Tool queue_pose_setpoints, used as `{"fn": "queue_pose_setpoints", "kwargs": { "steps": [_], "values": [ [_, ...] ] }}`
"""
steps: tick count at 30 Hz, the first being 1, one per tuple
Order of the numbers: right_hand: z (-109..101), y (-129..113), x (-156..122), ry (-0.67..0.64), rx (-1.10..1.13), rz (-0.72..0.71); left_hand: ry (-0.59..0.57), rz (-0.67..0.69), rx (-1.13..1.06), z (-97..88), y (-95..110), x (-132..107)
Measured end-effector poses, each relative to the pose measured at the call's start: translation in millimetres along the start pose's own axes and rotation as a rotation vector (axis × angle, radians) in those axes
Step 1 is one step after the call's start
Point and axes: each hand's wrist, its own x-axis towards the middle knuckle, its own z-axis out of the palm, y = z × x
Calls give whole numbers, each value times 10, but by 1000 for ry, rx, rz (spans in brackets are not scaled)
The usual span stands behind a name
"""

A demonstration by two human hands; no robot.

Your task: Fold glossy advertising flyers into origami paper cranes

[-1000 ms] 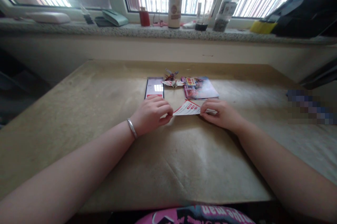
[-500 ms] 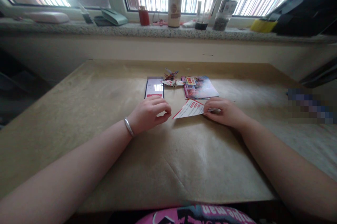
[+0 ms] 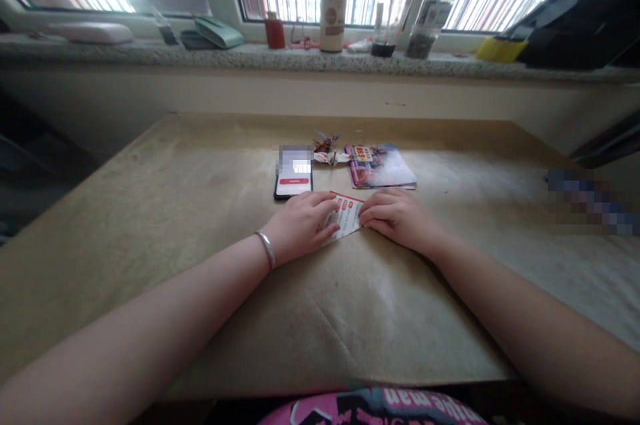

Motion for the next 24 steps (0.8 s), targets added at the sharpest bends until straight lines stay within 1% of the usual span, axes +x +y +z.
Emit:
{"fn": "queue_pose_setpoints", "kwargs": {
  "steps": [6,10,12,16,22,24],
  "values": [
    [0,113,-12,28,62,-44,-89,-72,30,12,0,-10],
    [5,154,-23,65,26,22,-120,-98,9,14,0,-28],
    [9,150,-23,68,-4,69,-115,-101,18,13,6,-31],
    [18,76,2,34,-55,149,-89,-84,54,15,23,-16],
    [22,-142,44,-55,-52,220,-52,7,74,-9,44,8],
    [25,-199,38,-55,-54,250,-29,48,71,-43,47,-1]
  ]
}}
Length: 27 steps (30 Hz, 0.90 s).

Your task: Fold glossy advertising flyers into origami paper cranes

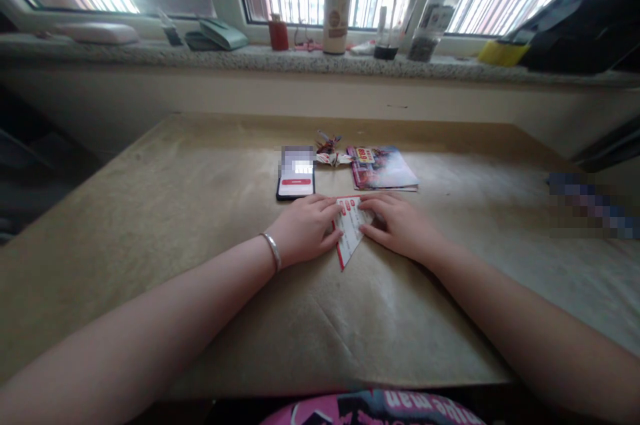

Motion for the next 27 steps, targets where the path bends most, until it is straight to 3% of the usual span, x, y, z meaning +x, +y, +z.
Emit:
{"fn": "queue_pose_setpoints", "kwargs": {
  "steps": [7,12,19,27],
  "values": [
    [22,37,-20,-28,161,-178,10,207,-16,-24,-65,-49],
    [73,67,21,-34,262,-279,45,215,-54,48,-157,-42],
    [49,49,-12,-17,242,-207,-21,271,-78,15,-238,-32],
    [-60,-97,-61,-85,172,-129,83,365,99,67,-199,-5]
  ]
}}
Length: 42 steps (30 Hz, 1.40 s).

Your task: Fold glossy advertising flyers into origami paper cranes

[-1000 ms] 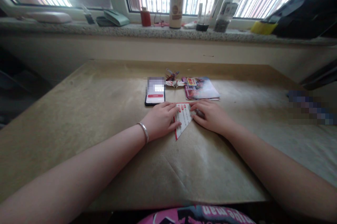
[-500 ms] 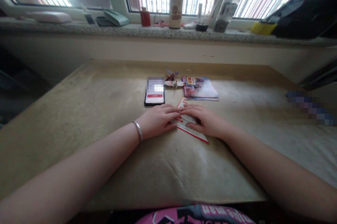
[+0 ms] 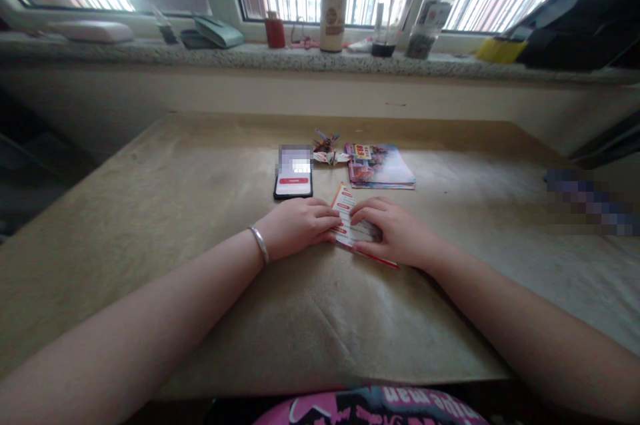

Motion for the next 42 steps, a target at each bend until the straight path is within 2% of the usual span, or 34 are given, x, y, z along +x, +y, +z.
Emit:
{"fn": "queue_pose_setpoints", "kwargs": {
  "steps": [6,10,15,20,23,28,34,38,42],
  "values": [
    [-19,-62,0,-10,-56,22,45,-52,58,-44,78,33],
    [-16,-137,4,-13,-100,47,26,-93,71,-39,102,45],
    [22,-303,3,-4,-280,145,17,-123,94,-9,88,44],
    [64,-361,0,5,-374,134,31,-146,77,-11,80,55],
    [77,-347,-3,30,-326,167,55,-145,81,-27,90,53],
    [80,-280,0,157,-167,347,137,-108,218,-75,110,35],
    [42,-208,12,229,16,437,48,21,37,-44,79,43],
    [6,-131,-8,246,164,548,14,2,-75,14,64,33],
    [-24,46,-36,278,302,618,-7,-46,-124,28,66,27]
  ]
}}
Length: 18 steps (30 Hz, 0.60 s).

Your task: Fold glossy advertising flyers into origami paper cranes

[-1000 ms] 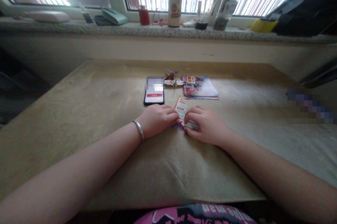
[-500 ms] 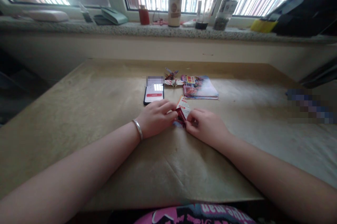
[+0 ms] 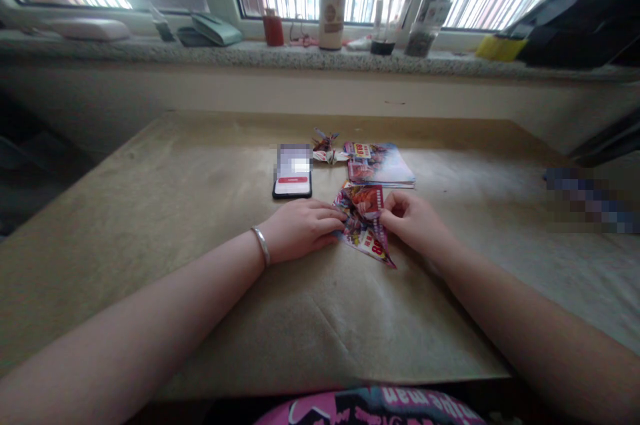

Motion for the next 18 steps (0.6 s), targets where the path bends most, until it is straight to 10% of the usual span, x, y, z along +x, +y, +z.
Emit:
{"fn": "queue_pose_setpoints", "kwargs": {
  "steps": [18],
  "values": [
    [-269,182,116,-161,-476,222,-45,6,120,-80,12,-2]
  ]
}}
